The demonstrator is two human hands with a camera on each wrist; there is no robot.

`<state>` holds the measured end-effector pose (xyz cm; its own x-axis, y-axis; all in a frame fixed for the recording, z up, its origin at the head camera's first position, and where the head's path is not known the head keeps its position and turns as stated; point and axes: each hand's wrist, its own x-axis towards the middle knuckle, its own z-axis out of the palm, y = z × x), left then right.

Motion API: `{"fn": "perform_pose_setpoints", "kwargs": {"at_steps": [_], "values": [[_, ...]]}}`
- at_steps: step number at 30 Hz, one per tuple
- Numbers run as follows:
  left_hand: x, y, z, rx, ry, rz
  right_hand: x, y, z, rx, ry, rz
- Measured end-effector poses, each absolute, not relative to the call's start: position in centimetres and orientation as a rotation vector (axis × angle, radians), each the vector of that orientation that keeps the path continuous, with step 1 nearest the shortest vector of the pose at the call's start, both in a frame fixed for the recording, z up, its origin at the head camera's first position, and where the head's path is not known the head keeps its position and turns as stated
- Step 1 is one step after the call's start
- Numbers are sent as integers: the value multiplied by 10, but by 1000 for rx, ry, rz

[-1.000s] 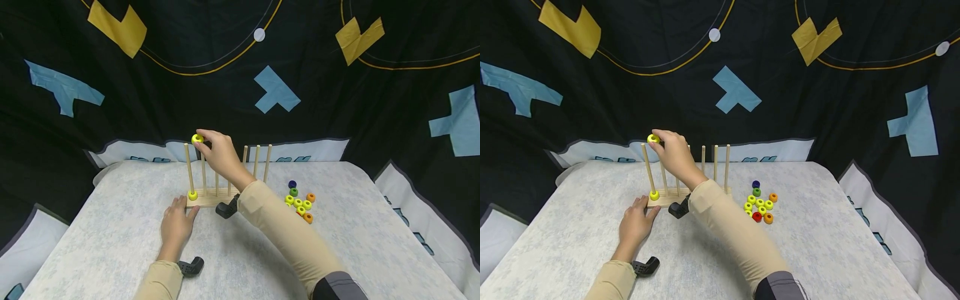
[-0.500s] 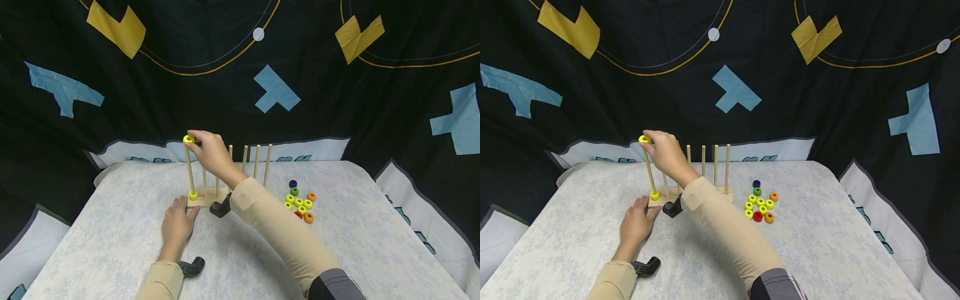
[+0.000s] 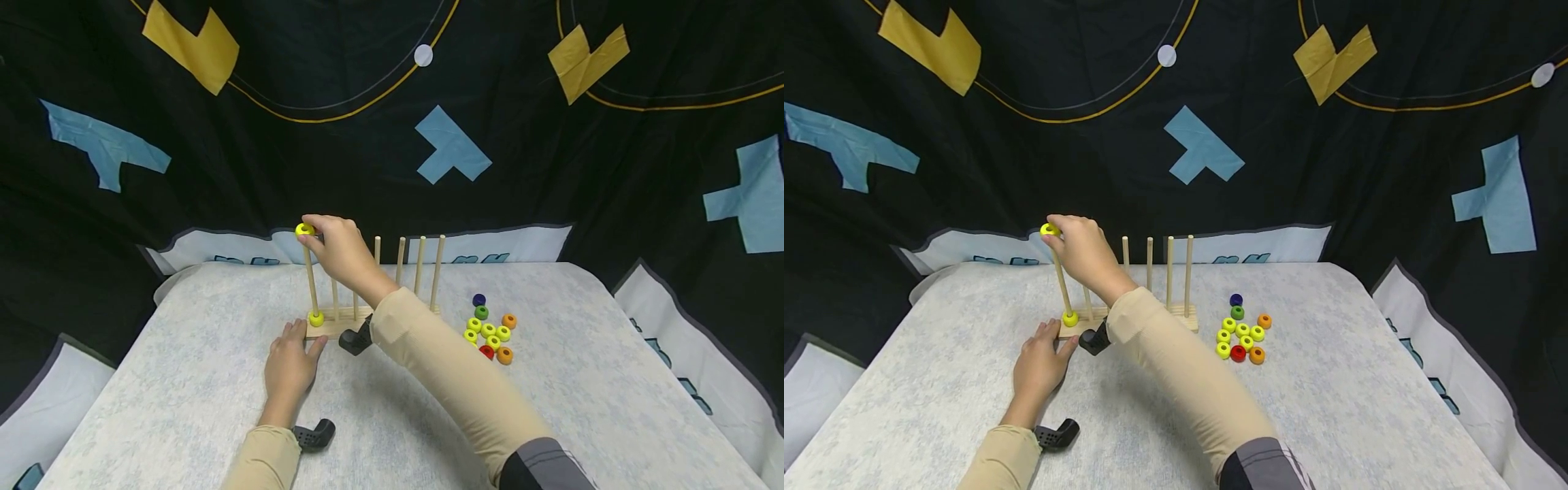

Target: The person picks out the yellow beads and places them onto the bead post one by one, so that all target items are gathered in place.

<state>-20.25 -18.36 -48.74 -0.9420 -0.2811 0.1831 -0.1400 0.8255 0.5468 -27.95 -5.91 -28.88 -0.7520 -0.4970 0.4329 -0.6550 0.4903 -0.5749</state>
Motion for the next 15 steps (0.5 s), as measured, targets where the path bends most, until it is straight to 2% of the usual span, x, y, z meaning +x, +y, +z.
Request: {"fn": "perform_pose_setpoints", "kwargs": {"at_steps": [15], "values": [[-203, -184, -488, 313, -2748, -793, -283, -60, -289, 1023, -2528, 1011]]}}
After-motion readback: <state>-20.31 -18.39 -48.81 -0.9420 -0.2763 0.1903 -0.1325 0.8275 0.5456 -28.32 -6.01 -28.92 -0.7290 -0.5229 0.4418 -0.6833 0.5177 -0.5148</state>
